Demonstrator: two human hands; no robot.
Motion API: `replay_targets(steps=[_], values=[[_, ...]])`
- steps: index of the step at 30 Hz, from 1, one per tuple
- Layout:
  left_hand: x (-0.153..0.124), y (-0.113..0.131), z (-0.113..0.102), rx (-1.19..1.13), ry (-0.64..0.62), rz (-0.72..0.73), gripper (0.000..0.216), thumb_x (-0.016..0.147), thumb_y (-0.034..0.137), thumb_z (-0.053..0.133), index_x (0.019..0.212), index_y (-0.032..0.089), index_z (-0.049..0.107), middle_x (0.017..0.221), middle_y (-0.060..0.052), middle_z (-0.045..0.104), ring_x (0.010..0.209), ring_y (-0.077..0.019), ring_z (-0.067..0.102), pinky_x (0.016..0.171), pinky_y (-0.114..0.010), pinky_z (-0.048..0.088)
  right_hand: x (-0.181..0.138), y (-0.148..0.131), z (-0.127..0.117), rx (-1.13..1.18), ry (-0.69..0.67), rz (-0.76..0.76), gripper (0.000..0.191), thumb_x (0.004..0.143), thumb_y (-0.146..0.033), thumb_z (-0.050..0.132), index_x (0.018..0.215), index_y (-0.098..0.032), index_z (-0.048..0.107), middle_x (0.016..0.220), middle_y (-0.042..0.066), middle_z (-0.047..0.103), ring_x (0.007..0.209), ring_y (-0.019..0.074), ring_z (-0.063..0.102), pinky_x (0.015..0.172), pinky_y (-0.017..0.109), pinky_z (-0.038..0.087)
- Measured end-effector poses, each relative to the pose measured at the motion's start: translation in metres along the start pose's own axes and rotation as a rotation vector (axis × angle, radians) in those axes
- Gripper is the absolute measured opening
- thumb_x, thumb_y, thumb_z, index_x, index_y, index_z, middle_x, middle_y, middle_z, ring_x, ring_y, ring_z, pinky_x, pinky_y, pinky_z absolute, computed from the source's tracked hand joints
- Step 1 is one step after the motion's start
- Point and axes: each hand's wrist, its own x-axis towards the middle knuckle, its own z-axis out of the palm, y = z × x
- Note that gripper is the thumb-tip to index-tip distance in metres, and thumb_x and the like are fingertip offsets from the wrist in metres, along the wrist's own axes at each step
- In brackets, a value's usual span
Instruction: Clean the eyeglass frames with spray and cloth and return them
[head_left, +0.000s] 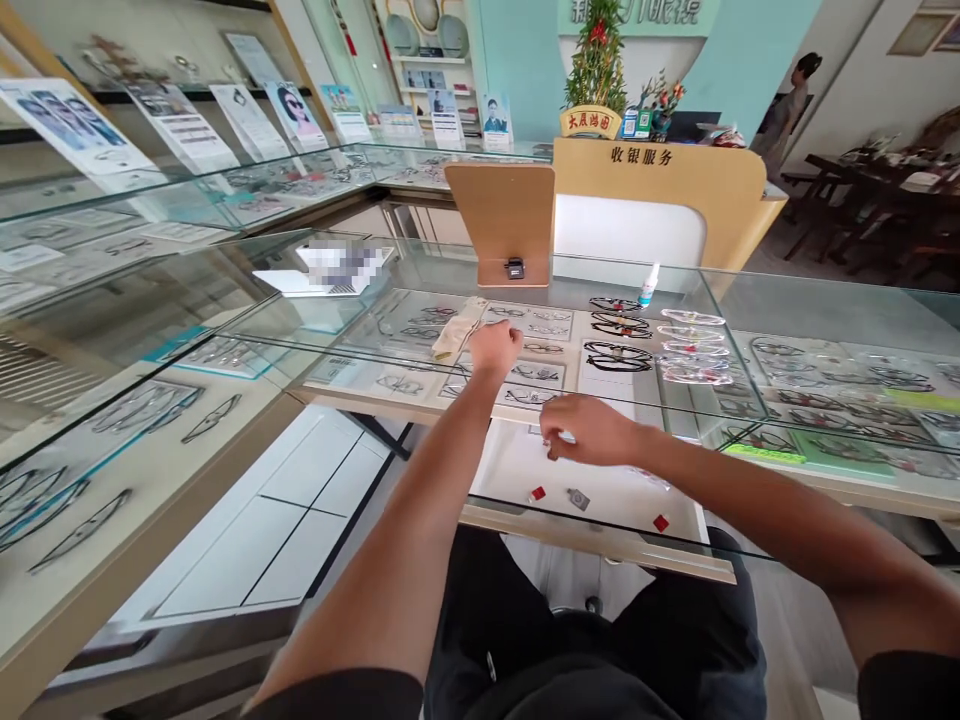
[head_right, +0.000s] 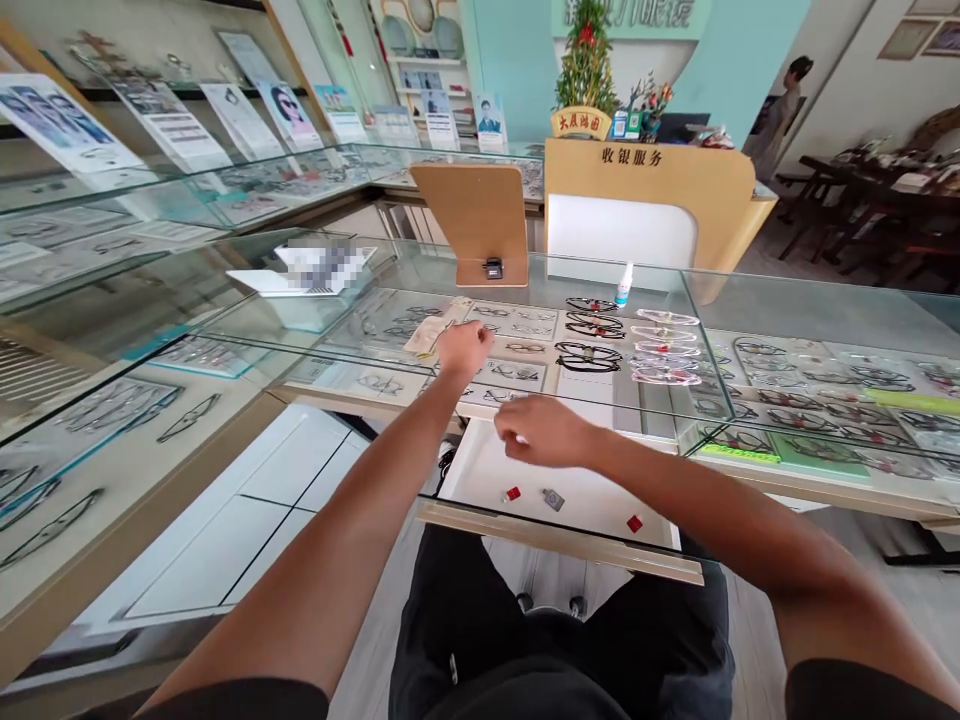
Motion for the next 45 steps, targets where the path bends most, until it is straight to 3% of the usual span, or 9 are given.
replay_targets(steps=[2, 5, 13, 19, 26, 30, 37, 45], values=[[0.000, 0.001, 0.000, -0.002, -0.014, 0.007, 0.041, 0.101, 0.042, 0.053, 0.119, 0.019, 0.081, 0.109, -0.021, 0.082, 0.100, -0.0347, 0.074, 0.076, -0.037, 0.044, -0.006, -0.003, 0.028, -0.014, -0.151, 0.099, 0.008, 0.094, -0.015, 0.066, 0.093, -0.023, 0.067, 0.101, 0.004, 0.079, 0.091, 0.0209, 0.068, 0.082, 0.032, 0.046], [0.000, 0.000, -0.004, -0.010, -0.041, 0.021, 0.041, 0.099, 0.046, 0.055, 0.117, 0.020, 0.082, 0.103, -0.020, 0.082, 0.094, -0.0333, 0.074, 0.073, -0.037, 0.042, -0.012, 0.009, 0.056, -0.045, -0.217, 0.196, 0.007, 0.094, -0.015, 0.067, 0.091, -0.021, 0.069, 0.097, 0.006, 0.082, 0.084, 0.0214, 0.070, 0.072, 0.031, 0.042], [-0.003, -0.040, -0.012, -0.032, -0.045, -0.026, 0.032, 0.100, 0.035, 0.051, 0.095, 0.021, 0.080, 0.097, -0.015, 0.081, 0.097, -0.0319, 0.075, 0.073, -0.036, 0.044, -0.022, 0.074, 0.080, -0.150, -0.274, 0.373, 0.022, 0.110, -0.031, 0.061, 0.104, -0.018, 0.078, 0.102, 0.010, 0.083, 0.095, 0.0239, 0.077, 0.087, 0.037, 0.058], [0.000, -0.044, -0.006, -0.065, -0.033, -0.047, 0.031, 0.101, 0.034, 0.051, 0.091, 0.020, 0.077, 0.090, -0.013, 0.080, 0.092, -0.0303, 0.074, 0.072, -0.035, 0.044, 0.024, 0.125, 0.095, -0.227, -0.253, 0.424, 0.035, 0.108, -0.041, 0.072, 0.134, -0.018, 0.071, 0.135, 0.011, 0.074, 0.114, 0.0247, 0.075, 0.098, 0.047, 0.066], [0.002, -0.046, -0.003, -0.065, -0.036, -0.061, 0.031, 0.101, 0.034, 0.052, 0.084, 0.021, 0.074, 0.086, -0.013, 0.079, 0.089, -0.0306, 0.074, 0.073, -0.035, 0.044, 0.093, 0.167, 0.113, -0.359, -0.059, 0.415, 0.041, 0.106, -0.041, 0.074, 0.141, -0.019, 0.069, 0.147, 0.013, 0.069, 0.129, 0.0300, 0.071, 0.109, 0.055, 0.062], [0.001, -0.045, -0.003, -0.044, -0.034, -0.075, 0.031, 0.101, 0.033, 0.051, 0.089, 0.020, 0.077, 0.093, -0.014, 0.081, 0.096, -0.0322, 0.075, 0.076, -0.036, 0.046, 0.118, 0.183, 0.129, -0.387, -0.037, 0.412, 0.045, 0.105, -0.043, 0.075, 0.143, -0.020, 0.068, 0.154, 0.014, 0.065, 0.136, 0.0325, 0.067, 0.113, 0.058, 0.059], [-0.001, -0.043, -0.005, -0.019, -0.041, -0.076, 0.033, 0.102, 0.035, 0.051, 0.092, 0.021, 0.080, 0.095, -0.013, 0.083, 0.096, -0.0305, 0.076, 0.078, -0.035, 0.049, 0.139, 0.196, 0.154, -0.434, -0.041, 0.448, 0.044, 0.106, -0.042, 0.074, 0.143, -0.020, 0.068, 0.150, 0.013, 0.067, 0.131, 0.0310, 0.070, 0.110, 0.056, 0.061], [-0.001, -0.042, -0.006, -0.024, -0.040, -0.074, 0.034, 0.102, 0.034, 0.051, 0.093, 0.020, 0.081, 0.094, -0.014, 0.082, 0.097, -0.0307, 0.076, 0.080, -0.035, 0.051, 0.142, 0.196, 0.154, -0.450, -0.079, 0.512, 0.041, 0.107, -0.041, 0.073, 0.141, -0.019, 0.069, 0.145, 0.013, 0.070, 0.125, 0.0287, 0.072, 0.106, 0.052, 0.064]])
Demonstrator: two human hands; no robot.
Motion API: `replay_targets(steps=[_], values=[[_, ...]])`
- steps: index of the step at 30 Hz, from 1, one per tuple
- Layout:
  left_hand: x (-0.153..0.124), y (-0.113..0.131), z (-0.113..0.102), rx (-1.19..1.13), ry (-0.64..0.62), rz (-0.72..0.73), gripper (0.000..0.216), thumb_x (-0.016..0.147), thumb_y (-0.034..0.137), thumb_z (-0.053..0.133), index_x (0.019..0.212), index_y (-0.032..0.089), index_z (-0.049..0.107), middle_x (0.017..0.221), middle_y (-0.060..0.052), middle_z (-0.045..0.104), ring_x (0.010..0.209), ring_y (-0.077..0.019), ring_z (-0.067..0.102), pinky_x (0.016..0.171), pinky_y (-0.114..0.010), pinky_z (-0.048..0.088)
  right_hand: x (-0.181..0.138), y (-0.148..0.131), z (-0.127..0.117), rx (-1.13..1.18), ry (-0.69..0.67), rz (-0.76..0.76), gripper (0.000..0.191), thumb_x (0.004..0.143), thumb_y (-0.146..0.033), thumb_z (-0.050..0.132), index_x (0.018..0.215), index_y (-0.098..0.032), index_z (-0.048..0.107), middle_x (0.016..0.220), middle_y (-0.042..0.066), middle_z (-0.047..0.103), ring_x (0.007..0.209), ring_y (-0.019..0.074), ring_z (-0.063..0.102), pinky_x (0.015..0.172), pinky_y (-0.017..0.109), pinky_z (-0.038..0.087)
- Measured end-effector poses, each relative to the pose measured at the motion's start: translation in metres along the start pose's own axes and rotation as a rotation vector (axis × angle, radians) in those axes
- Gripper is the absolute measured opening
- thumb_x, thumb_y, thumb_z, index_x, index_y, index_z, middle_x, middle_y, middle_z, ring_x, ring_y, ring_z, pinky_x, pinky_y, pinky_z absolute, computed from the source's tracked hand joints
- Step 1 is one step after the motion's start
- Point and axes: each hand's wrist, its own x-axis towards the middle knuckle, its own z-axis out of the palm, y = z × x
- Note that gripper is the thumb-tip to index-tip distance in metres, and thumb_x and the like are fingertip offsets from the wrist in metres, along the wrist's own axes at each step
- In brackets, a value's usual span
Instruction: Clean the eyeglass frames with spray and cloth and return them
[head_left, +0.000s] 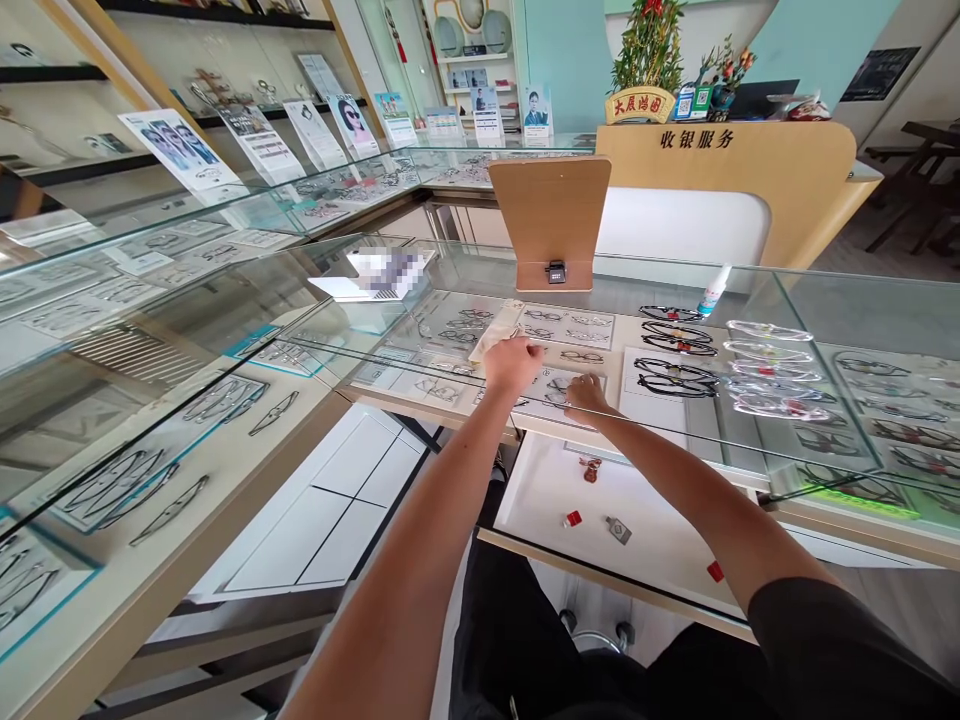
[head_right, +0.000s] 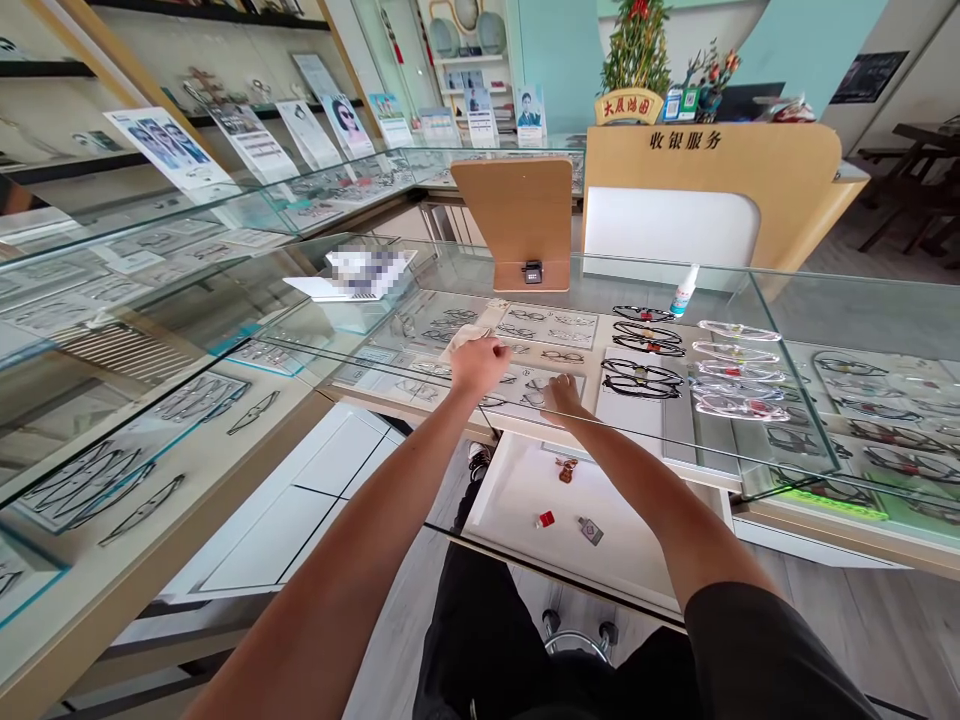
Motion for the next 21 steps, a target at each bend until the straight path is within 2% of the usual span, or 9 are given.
replay_targets(steps=[6, 12, 16, 18, 19, 21], values=[[0.002, -0.002, 0.002, -0.021, 0.007, 0.008, 0.034, 0.101, 0.036, 0.052, 0.088, 0.021, 0.079, 0.090, -0.013, 0.081, 0.092, -0.0310, 0.076, 0.076, -0.036, 0.050, -0.014, 0.001, -0.017, 0.026, -0.015, 0.013, 0.039, 0.107, -0.040, 0.073, 0.140, -0.019, 0.070, 0.145, 0.014, 0.070, 0.125, 0.0280, 0.073, 0.106, 0.051, 0.064], [0.004, -0.002, 0.002, -0.038, 0.011, 0.010, 0.033, 0.100, 0.035, 0.052, 0.086, 0.021, 0.078, 0.088, -0.013, 0.080, 0.092, -0.0321, 0.076, 0.076, -0.037, 0.050, -0.046, -0.004, -0.050, 0.125, -0.101, 0.025, 0.037, 0.108, -0.040, 0.072, 0.139, -0.020, 0.070, 0.145, 0.013, 0.070, 0.125, 0.0276, 0.072, 0.106, 0.051, 0.064], [0.004, -0.002, 0.002, -0.052, 0.004, 0.008, 0.031, 0.100, 0.034, 0.052, 0.086, 0.021, 0.077, 0.089, -0.014, 0.080, 0.093, -0.0326, 0.076, 0.079, -0.037, 0.051, -0.095, -0.017, -0.079, 0.268, -0.222, -0.023, 0.034, 0.107, -0.042, 0.072, 0.132, -0.018, 0.073, 0.137, 0.011, 0.074, 0.121, 0.0266, 0.074, 0.105, 0.051, 0.063], [0.004, -0.002, 0.002, -0.061, 0.006, 0.006, 0.031, 0.100, 0.034, 0.052, 0.087, 0.021, 0.078, 0.092, -0.014, 0.081, 0.095, -0.0330, 0.076, 0.080, -0.037, 0.052, -0.127, -0.025, -0.095, 0.362, -0.307, -0.080, 0.027, 0.106, -0.040, 0.072, 0.115, -0.017, 0.081, 0.115, 0.009, 0.082, 0.112, 0.0251, 0.076, 0.105, 0.045, 0.060], [0.004, -0.002, 0.002, -0.065, 0.008, 0.005, 0.031, 0.100, 0.033, 0.052, 0.088, 0.021, 0.078, 0.093, -0.014, 0.081, 0.096, -0.0332, 0.076, 0.081, -0.037, 0.052, -0.144, -0.028, -0.103, 0.409, -0.346, -0.109, 0.025, 0.103, -0.039, 0.075, 0.108, -0.017, 0.085, 0.105, 0.009, 0.084, 0.109, 0.0251, 0.077, 0.101, 0.039, 0.059], [0.004, -0.002, 0.002, -0.072, 0.013, -0.001, 0.032, 0.100, 0.033, 0.051, 0.089, 0.021, 0.079, 0.094, -0.014, 0.082, 0.097, -0.0334, 0.076, 0.081, -0.037, 0.052, -0.176, -0.032, -0.121, 0.503, -0.427, -0.183, 0.022, 0.096, -0.041, 0.080, 0.105, -0.022, 0.088, 0.099, 0.004, 0.086, 0.096, 0.0220, 0.078, 0.084, 0.029, 0.056]])
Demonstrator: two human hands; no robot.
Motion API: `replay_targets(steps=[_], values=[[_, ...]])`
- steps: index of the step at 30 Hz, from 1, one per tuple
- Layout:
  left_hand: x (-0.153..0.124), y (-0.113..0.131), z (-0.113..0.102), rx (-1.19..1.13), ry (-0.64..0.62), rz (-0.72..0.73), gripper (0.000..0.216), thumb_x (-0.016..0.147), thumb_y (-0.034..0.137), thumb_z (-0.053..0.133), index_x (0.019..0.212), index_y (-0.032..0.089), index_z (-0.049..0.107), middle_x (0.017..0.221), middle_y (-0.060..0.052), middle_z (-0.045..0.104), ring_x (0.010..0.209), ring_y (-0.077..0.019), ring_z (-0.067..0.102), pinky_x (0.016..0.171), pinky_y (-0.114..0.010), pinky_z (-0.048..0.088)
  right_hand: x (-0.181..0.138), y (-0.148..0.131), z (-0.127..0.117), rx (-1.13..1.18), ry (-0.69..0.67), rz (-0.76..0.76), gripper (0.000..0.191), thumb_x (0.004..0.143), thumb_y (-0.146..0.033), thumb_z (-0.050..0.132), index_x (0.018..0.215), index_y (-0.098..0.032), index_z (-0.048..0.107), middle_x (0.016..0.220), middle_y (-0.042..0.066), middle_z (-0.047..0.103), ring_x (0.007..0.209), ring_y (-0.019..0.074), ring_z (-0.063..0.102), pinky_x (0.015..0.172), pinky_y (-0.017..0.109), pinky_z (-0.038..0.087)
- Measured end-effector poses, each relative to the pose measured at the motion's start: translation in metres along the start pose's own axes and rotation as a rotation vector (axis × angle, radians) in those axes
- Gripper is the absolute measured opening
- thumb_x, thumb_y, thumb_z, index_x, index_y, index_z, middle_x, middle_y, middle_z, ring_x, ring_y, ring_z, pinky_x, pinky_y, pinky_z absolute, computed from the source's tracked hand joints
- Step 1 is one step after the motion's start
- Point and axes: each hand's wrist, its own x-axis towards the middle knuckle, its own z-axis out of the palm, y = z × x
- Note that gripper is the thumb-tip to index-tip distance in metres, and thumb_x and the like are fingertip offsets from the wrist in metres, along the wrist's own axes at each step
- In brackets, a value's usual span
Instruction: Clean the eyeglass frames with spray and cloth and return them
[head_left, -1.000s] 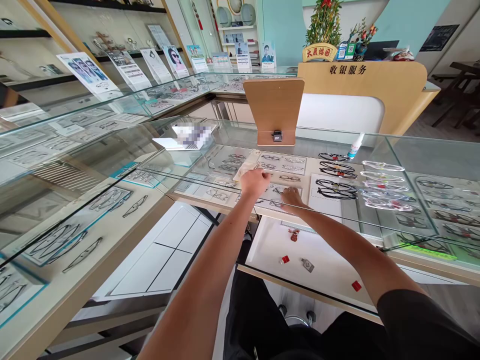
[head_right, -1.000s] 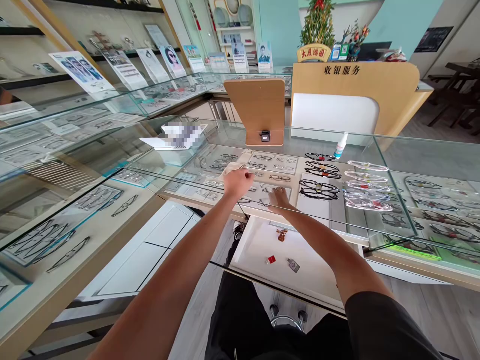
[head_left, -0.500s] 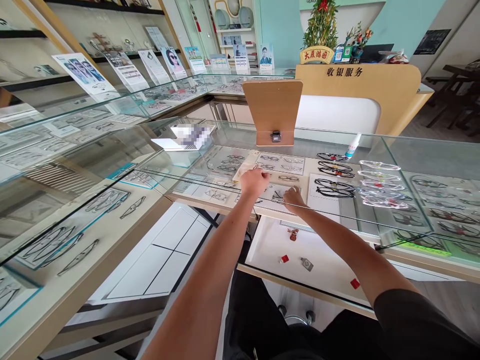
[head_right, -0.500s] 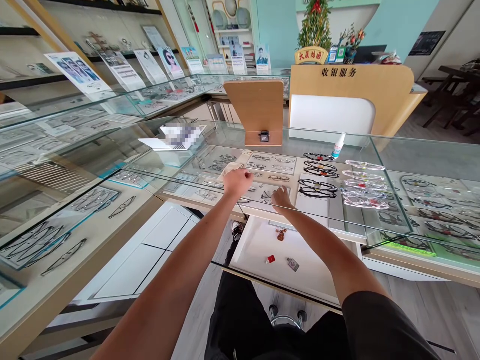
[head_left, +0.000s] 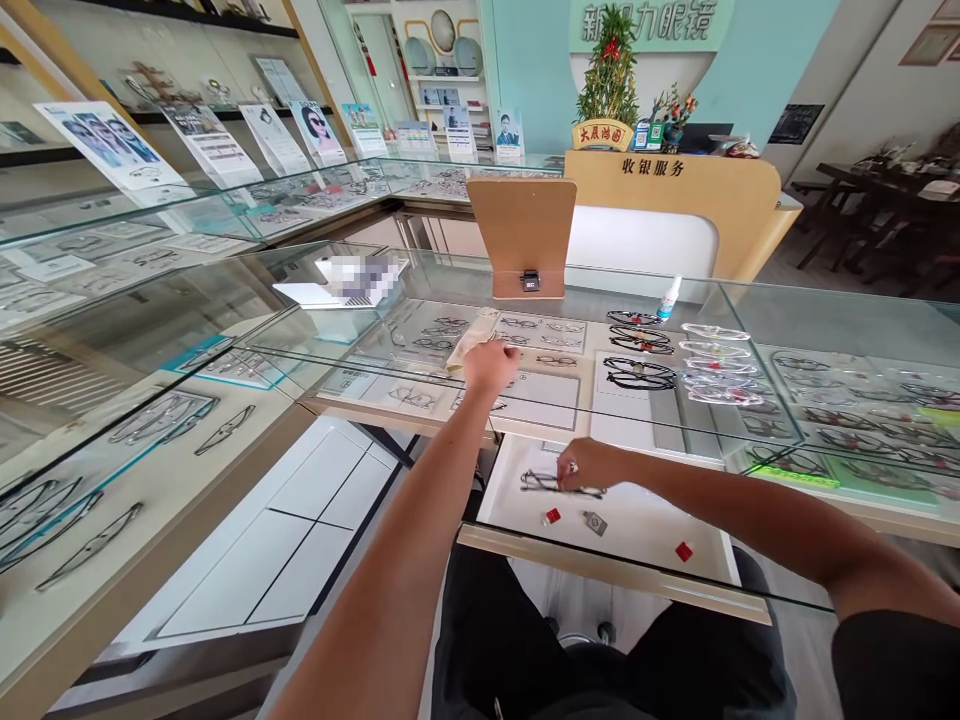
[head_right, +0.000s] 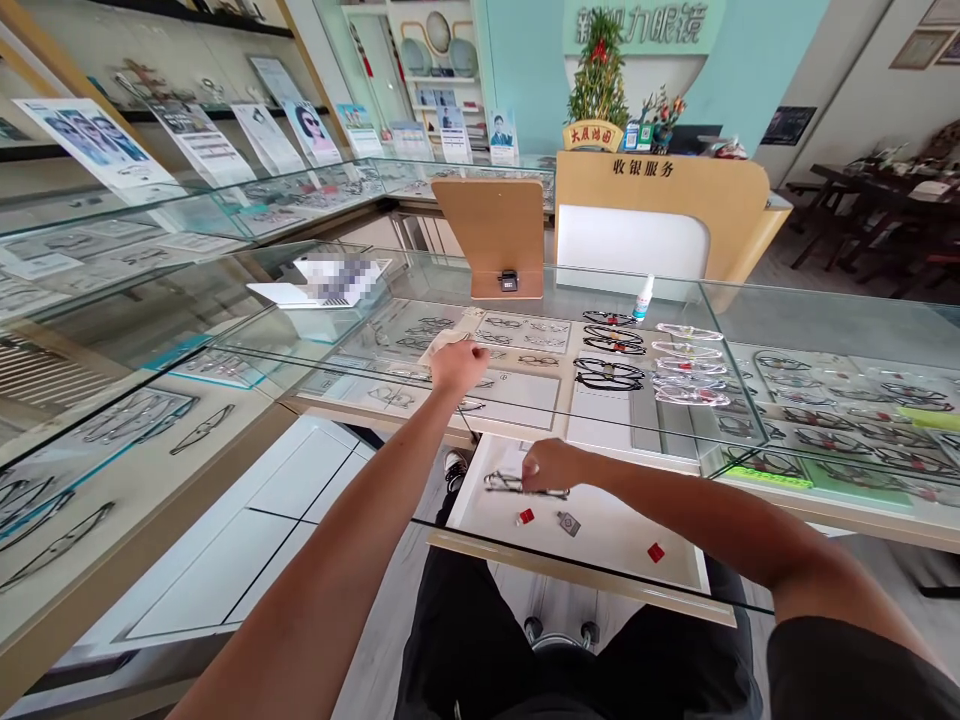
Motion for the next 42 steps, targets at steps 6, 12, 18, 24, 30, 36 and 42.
replay_targets(steps=[6, 12, 18, 24, 30, 36, 42], values=[[-0.002, 0.002, 0.002, -0.012, 0.023, -0.039, 0.036, 0.101, 0.035, 0.050, 0.096, 0.021, 0.082, 0.097, -0.017, 0.082, 0.099, -0.0350, 0.076, 0.081, -0.039, 0.052, -0.071, -0.033, -0.054, 0.074, 0.096, -0.171, 0.019, 0.093, -0.043, 0.079, 0.097, -0.027, 0.089, 0.095, 0.003, 0.085, 0.096, 0.0240, 0.076, 0.085, 0.032, 0.052], [-0.007, 0.001, 0.001, 0.004, 0.100, -0.146, 0.047, 0.101, 0.030, 0.041, 0.117, 0.014, 0.082, 0.110, -0.023, 0.081, 0.113, -0.0388, 0.074, 0.095, -0.045, 0.052, -0.033, -0.033, -0.143, -0.363, 0.557, -0.048, 0.014, 0.095, -0.027, 0.071, 0.092, -0.023, 0.085, 0.096, 0.002, 0.085, 0.105, 0.0259, 0.075, 0.130, 0.051, 0.031], [-0.006, -0.001, 0.000, 0.009, 0.120, -0.160, 0.045, 0.098, 0.031, 0.046, 0.114, 0.011, 0.083, 0.113, -0.024, 0.081, 0.120, -0.0398, 0.073, 0.103, -0.048, 0.050, 0.036, -0.009, -0.151, -0.492, 0.573, 0.074, 0.018, 0.094, -0.020, 0.068, 0.087, -0.017, 0.083, 0.101, 0.013, 0.085, 0.123, 0.0337, 0.070, 0.133, 0.053, 0.027], [-0.004, -0.002, 0.003, 0.025, 0.118, -0.149, 0.042, 0.097, 0.031, 0.049, 0.112, 0.014, 0.084, 0.112, -0.022, 0.082, 0.121, -0.0390, 0.073, 0.105, -0.047, 0.049, 0.060, 0.005, -0.134, -0.535, 0.562, 0.103, 0.022, 0.096, -0.024, 0.065, 0.096, -0.015, 0.085, 0.111, 0.018, 0.083, 0.129, 0.0371, 0.065, 0.136, 0.057, 0.020], [-0.003, -0.002, 0.003, 0.039, 0.104, -0.140, 0.042, 0.098, 0.031, 0.048, 0.115, 0.013, 0.083, 0.114, -0.022, 0.082, 0.125, -0.0394, 0.072, 0.107, -0.047, 0.048, 0.060, 0.007, -0.130, -0.488, 0.576, 0.123, 0.018, 0.097, -0.029, 0.068, 0.098, -0.019, 0.083, 0.117, 0.016, 0.081, 0.131, 0.0380, 0.063, 0.135, 0.059, 0.019], [-0.002, 0.000, 0.001, 0.051, 0.087, -0.140, 0.044, 0.099, 0.031, 0.047, 0.117, 0.012, 0.082, 0.118, -0.023, 0.082, 0.127, -0.0400, 0.071, 0.109, -0.049, 0.046, 0.041, -0.020, -0.132, -0.458, 0.609, 0.122, 0.028, 0.098, -0.031, 0.067, 0.116, -0.013, 0.078, 0.139, 0.022, 0.071, 0.137, 0.0423, 0.058, 0.131, 0.061, 0.026], [-0.002, -0.002, 0.003, 0.054, 0.081, -0.131, 0.043, 0.100, 0.031, 0.046, 0.115, 0.013, 0.082, 0.115, -0.022, 0.082, 0.126, -0.0401, 0.070, 0.110, -0.051, 0.046, 0.006, -0.077, -0.068, -0.382, 0.400, -0.031, 0.023, 0.105, -0.031, 0.054, 0.115, -0.023, 0.073, 0.113, 0.011, 0.082, 0.099, 0.0271, 0.075, 0.085, 0.037, 0.054]])
